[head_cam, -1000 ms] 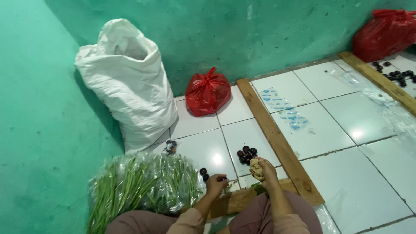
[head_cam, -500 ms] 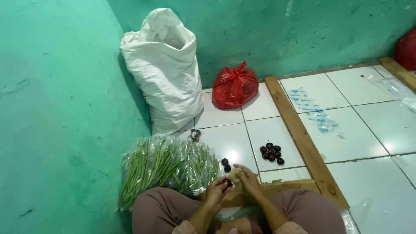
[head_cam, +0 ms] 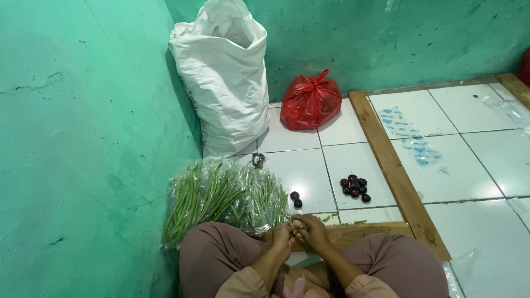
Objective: The person picks up small dark produce from the floor and places them into small plastic bags, eventually tying the bags closed.
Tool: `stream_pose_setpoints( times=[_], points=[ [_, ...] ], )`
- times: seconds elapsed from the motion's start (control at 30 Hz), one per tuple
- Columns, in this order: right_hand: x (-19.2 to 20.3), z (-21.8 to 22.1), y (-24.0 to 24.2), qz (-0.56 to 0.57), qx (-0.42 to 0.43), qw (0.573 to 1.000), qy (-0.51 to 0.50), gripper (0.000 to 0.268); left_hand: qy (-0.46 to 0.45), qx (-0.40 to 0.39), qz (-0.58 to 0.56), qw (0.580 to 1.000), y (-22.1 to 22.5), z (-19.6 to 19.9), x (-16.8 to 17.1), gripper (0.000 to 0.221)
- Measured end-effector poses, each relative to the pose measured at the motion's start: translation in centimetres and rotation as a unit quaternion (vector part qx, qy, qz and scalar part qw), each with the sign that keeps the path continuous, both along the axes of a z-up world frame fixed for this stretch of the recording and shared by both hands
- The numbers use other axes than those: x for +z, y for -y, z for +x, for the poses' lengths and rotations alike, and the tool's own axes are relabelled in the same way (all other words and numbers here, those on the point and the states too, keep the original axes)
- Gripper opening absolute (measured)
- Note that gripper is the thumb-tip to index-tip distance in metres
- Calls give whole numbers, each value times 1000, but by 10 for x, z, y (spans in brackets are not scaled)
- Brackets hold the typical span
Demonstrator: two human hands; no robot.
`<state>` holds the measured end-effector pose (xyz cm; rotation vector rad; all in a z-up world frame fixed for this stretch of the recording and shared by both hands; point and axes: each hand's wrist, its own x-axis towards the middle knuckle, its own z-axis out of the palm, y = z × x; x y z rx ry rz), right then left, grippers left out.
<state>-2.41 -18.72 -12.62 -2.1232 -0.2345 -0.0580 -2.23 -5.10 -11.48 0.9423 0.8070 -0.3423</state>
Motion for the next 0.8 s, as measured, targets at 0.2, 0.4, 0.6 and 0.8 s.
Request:
stream_pose_setpoints(
  times=[0.2, 0.4, 0.6, 0.8],
  points=[
    [8, -5, -1, 45, -50, 998, 11, 39, 4, -1, -45, 999, 2, 1, 4, 11],
    [27, -7, -1, 86, -140, 984, -71, 20, 45, -111, -2, 993, 4, -15, 54, 12],
    [19, 3, 8, 226, -256, 912, -228, 24, 42, -98, -2, 994, 7, -6, 21, 21],
    [-10, 23, 31, 426, -286, 806, -295, 31, 57, -71, -41, 995, 4, -4, 36, 17]
  ],
)
